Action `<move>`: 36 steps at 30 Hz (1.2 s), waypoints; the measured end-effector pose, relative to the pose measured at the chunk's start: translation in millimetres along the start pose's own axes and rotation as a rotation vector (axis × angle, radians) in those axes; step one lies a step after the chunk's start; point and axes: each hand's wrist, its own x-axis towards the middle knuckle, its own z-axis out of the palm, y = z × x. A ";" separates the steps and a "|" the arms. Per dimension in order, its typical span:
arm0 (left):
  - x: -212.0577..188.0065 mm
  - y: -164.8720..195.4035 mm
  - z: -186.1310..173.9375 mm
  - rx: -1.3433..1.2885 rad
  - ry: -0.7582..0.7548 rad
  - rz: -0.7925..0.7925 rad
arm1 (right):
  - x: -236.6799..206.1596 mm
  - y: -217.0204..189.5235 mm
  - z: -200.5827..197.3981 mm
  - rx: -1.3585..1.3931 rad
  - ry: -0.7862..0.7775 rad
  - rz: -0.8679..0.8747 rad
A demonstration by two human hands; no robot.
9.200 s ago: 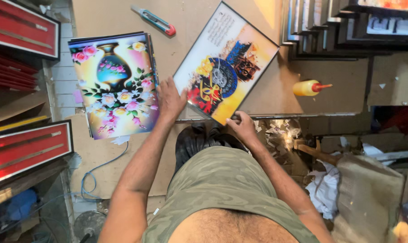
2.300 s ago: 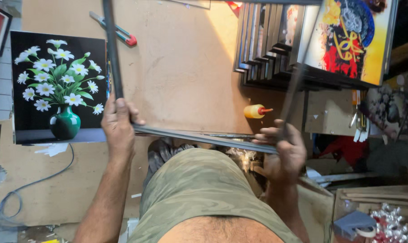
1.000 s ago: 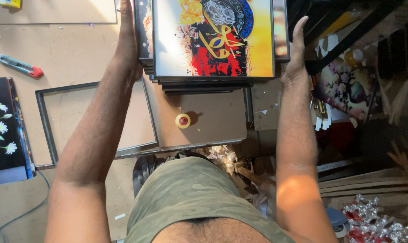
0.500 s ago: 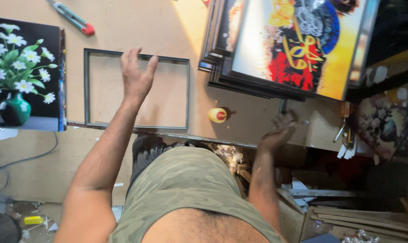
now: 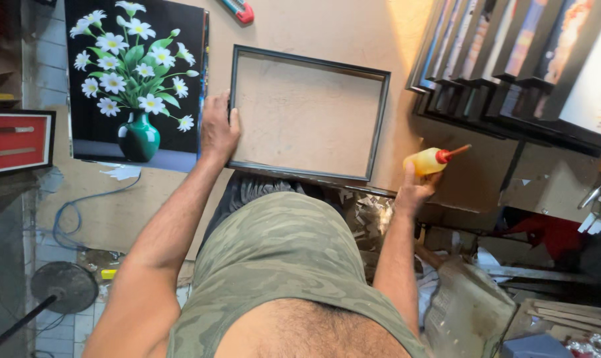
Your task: The person applies glue to the perimeter of picture frames and places printed artwork into them. The person then stacks the completed frames on a nearby rack. The process is repeated for several different prints.
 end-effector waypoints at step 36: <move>4.5 -63.8 -13.5 -0.107 -0.068 0.030 | -37.7 -108.0 345.6 -0.186 -0.671 -0.439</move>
